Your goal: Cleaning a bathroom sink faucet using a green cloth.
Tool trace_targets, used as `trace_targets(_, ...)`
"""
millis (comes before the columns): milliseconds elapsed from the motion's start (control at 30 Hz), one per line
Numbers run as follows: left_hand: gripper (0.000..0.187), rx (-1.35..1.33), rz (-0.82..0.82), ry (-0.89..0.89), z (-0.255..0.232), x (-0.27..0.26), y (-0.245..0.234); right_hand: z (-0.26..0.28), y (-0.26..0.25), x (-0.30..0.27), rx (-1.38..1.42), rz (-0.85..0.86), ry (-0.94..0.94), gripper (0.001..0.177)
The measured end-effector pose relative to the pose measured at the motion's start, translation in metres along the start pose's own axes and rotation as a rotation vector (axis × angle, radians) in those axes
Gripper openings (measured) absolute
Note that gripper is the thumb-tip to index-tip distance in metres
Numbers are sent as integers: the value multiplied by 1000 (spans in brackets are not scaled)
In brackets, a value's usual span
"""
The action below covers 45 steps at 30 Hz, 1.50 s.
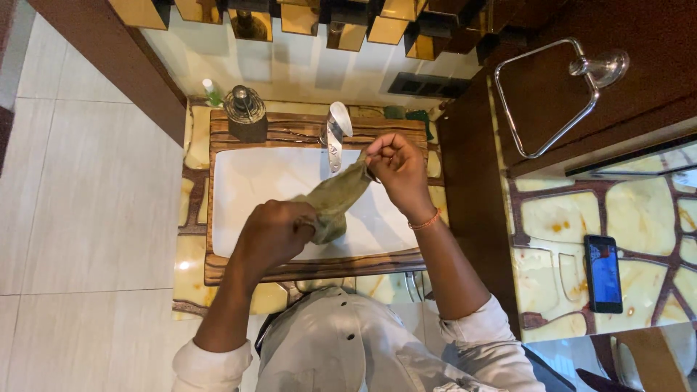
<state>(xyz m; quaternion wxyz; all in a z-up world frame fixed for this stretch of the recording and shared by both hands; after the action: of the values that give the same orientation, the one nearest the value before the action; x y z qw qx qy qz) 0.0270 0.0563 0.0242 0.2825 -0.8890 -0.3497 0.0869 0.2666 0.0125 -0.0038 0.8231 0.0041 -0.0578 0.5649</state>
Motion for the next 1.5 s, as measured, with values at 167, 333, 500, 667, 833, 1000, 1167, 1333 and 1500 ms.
trace_targets(167, 11, 11, 52, 95, -5, -5, -1, 9, 2, -3, 4, 43, 64, 19)
trace_targets(333, 14, -2, 103, 36, -11, -4, -10, 8, 21, -3, -62, 166, 139, 19)
trace_targets(500, 7, -172, 68, -288, 110, 27, 21, -4, 24, -3, -513, 91, 67, 13)
trace_targets(667, 14, -486, -218, -38, 102, 37, 21, -16, 52, -12, -470, 173, 11, 15)
trace_targets(833, 18, -437, -87, 387, 55, 27, 32, -31, 58, -15, -296, 229, 59, 20)
trace_targets(1000, 18, -545, 96, 44, 93, 29, 77, -16, 59, -12, 57, 265, 15, 21)
trace_targets(1167, 22, -307, -119, 237, 71, 25, 48, -14, 36, -17, 61, 218, 12, 16)
trace_targets(1333, 22, -160, -181, 312, 59, 25, 39, -1, 37, -23, -354, 237, 179, 18)
trace_targets(1500, 20, -69, -25, 291, 75, 42, 84, 72, 99, -42, -817, 261, -594, 23)
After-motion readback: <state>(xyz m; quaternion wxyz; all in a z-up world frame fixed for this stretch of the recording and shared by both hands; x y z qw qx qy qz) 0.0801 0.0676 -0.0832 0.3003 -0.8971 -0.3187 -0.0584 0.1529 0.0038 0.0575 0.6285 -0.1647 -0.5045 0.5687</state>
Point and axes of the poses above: each hand's wrist, its own x-axis towards the middle knuckle, its own y-axis out of the palm, z = x × y, the point moved 8 cm from there along x, towards the middle knuckle, and after that the axes turned 7 degrees about -x, right-handed, at the moved point
